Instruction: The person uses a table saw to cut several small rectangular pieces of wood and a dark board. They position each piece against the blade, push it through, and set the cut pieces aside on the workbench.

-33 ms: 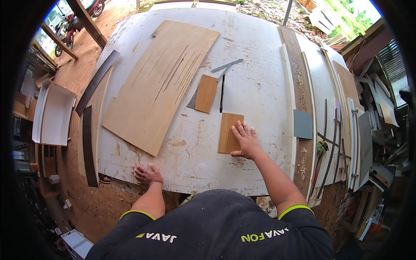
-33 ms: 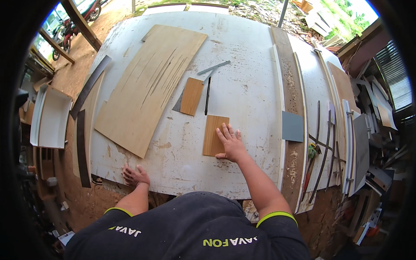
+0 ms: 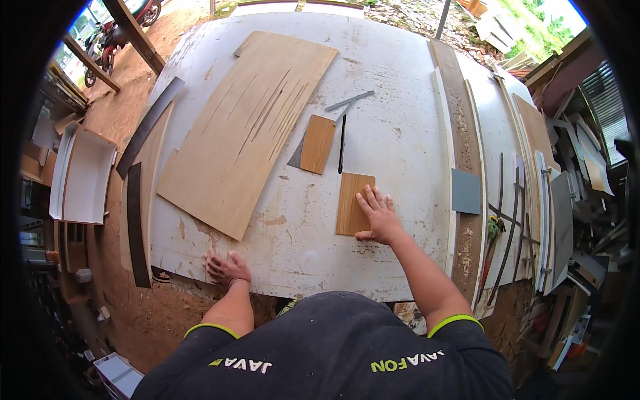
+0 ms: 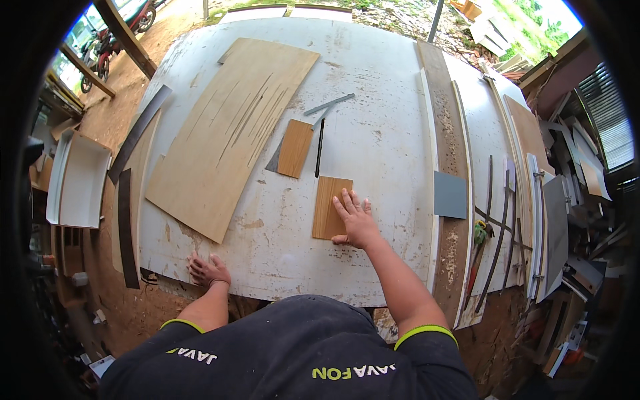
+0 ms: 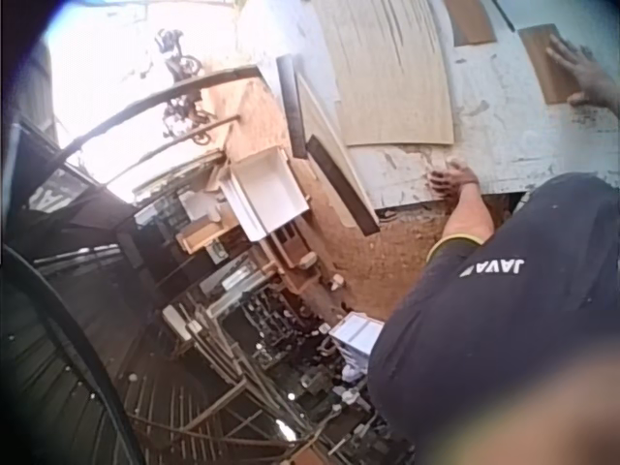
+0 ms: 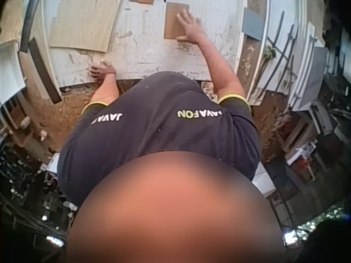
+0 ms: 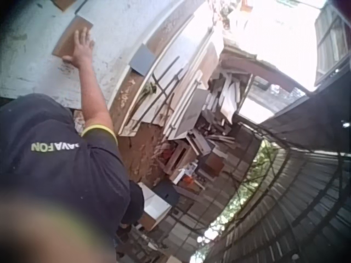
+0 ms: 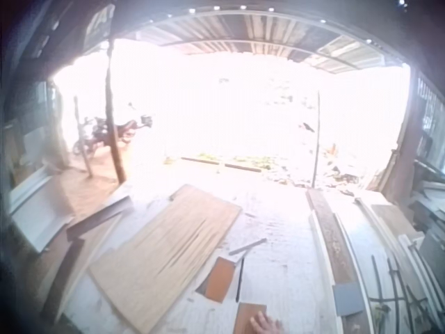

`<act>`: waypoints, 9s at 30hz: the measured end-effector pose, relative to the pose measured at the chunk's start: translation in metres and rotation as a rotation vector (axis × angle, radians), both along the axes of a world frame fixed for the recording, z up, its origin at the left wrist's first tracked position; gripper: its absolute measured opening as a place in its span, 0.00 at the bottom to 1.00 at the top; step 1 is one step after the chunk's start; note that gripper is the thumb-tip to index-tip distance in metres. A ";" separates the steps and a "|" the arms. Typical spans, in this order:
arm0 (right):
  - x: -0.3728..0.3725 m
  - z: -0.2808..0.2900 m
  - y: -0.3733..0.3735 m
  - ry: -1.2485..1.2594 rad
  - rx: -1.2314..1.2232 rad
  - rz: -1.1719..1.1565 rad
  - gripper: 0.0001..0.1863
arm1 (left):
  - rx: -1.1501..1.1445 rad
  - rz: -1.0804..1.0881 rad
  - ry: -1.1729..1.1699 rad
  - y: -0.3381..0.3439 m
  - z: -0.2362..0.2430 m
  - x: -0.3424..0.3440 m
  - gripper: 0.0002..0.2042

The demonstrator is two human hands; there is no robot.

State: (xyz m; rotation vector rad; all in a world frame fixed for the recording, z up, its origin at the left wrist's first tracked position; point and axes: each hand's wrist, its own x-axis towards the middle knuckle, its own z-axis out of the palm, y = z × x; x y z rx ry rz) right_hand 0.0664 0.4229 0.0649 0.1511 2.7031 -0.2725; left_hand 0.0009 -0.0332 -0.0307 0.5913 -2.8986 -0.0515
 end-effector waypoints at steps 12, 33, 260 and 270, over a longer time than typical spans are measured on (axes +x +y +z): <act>-0.023 0.005 0.010 -0.030 0.040 0.019 0.69 | -0.002 -0.005 0.009 0.003 -0.008 -0.008 0.35; -0.029 0.009 0.011 -0.046 0.057 0.015 0.69 | -0.024 -0.007 0.036 -0.001 -0.014 -0.008 0.34; 0.074 0.100 0.070 0.919 -0.890 -0.970 0.08 | -0.045 -0.011 0.075 0.003 -0.011 -0.010 0.34; 0.072 0.111 0.062 0.864 -0.666 -0.899 0.09 | -0.045 0.024 0.061 0.000 -0.021 -0.011 0.34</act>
